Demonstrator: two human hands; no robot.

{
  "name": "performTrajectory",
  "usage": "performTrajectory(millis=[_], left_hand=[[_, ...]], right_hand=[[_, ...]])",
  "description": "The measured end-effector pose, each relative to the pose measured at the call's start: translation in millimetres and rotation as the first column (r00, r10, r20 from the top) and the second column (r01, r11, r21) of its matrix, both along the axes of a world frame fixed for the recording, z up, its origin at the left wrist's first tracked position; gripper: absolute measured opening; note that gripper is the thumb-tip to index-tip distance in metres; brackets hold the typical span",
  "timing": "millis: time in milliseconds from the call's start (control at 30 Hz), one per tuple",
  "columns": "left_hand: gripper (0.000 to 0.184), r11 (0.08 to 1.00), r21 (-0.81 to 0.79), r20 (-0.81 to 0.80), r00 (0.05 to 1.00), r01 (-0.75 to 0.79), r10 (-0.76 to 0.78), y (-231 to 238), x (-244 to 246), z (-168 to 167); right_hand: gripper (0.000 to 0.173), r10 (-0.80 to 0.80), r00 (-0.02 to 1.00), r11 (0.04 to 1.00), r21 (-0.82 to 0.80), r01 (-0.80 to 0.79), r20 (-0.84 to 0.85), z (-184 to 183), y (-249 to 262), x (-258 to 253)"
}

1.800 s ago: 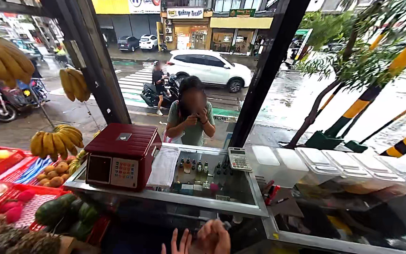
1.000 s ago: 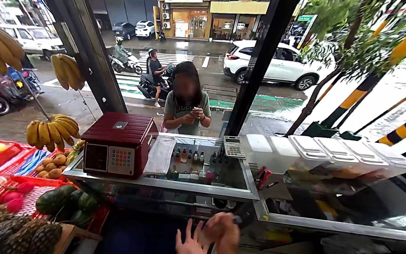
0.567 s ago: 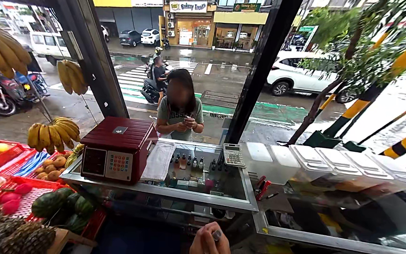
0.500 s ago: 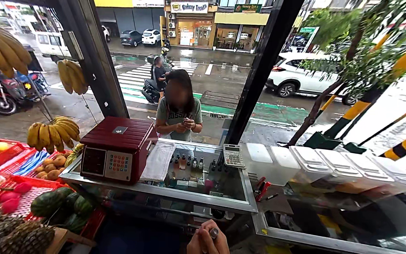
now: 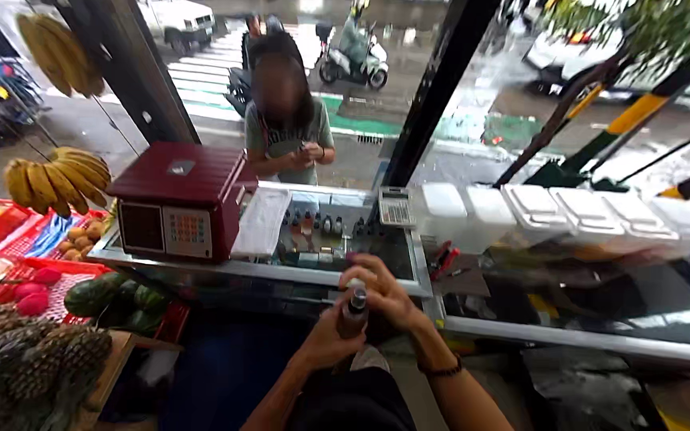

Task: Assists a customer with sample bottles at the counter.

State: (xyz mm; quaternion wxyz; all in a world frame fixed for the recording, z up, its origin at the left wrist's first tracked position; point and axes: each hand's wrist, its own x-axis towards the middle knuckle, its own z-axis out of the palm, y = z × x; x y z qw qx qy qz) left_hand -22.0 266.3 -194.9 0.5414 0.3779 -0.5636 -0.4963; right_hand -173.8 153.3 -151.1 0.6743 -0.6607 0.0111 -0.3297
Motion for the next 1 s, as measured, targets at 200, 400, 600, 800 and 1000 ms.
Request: performTrajectory(millis=[200,400,600,800,1000], left_hand=[[0.041,0.999,0.017,-0.125,0.991,0.046,-0.043,-37.2,14.9,11.0],[0.075,0.987,0.044,0.064,0.987,-0.153,0.15,-83.4,31.6,-2.3],[0.066,0.906,-0.037,0.183,0.888,-0.421,0.421,-139.7,26.8,-35.0],[0.064,0.847,-0.036,0.38,0.777,-0.53,0.502,-217.3,40.6,-22.2],[0.077,0.798,0.028,0.676,0.599,-0.602,0.428,-269.2,63.2,-23.5]], right_hand=[[0.054,-0.127,0.986,0.976,0.19,0.104,0.11,1.2,-14.4,16.6],[0.05,-0.61,0.767,0.782,-0.307,0.543,-0.2,-12.1,-34.5,27.5],[0.067,-0.771,0.54,0.635,-0.477,0.608,-0.339,-24.7,-59.9,61.6],[0.05,-0.851,0.484,0.5,-0.599,0.626,-0.205,-20.3,-146.8,93.6],[0.062,-0.866,0.444,0.49,-0.568,0.662,-0.229,-17.5,-227.1,98.4]])
